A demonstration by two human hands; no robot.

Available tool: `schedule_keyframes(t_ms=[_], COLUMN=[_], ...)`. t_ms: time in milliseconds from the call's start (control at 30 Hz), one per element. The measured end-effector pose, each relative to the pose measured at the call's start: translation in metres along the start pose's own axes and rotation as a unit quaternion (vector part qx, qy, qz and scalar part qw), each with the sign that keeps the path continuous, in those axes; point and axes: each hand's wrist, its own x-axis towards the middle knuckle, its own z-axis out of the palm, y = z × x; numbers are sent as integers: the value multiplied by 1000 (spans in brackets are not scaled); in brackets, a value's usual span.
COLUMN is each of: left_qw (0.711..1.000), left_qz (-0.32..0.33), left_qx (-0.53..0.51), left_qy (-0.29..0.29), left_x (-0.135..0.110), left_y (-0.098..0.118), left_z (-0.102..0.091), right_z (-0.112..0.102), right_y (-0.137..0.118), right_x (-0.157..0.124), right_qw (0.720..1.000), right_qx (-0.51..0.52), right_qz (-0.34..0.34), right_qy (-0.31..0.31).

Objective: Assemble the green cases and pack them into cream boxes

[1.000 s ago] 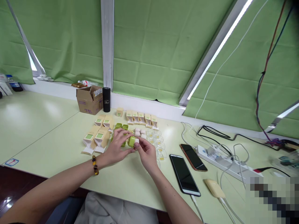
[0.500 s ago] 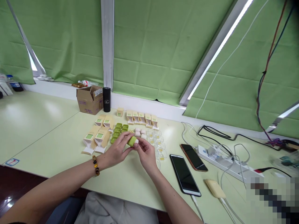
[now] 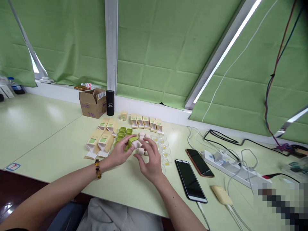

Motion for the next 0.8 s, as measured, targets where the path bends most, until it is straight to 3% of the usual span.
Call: schedule_keyframes(t_ms=[67, 200, 433, 800], left_qw=[997, 987, 987, 988], left_qz=[-38, -43, -36, -21], left_qx=[-69, -137, -133, -121], left_qy=[-25, -67, -80, -91], left_x=[3, 3, -2, -1], left_y=[-1, -4, -5, 2], left_z=[1, 5, 8, 6], right_z=[0, 3, 4, 5], right_y=[2, 4, 6, 9], right_x=[-1, 0, 1, -1], right_qw=[995, 990, 992, 986], right_qx=[-73, -110, -79, -112], right_qz=[-62, -89, -101, -125], right_qy=[-10, -24, -15, -5])
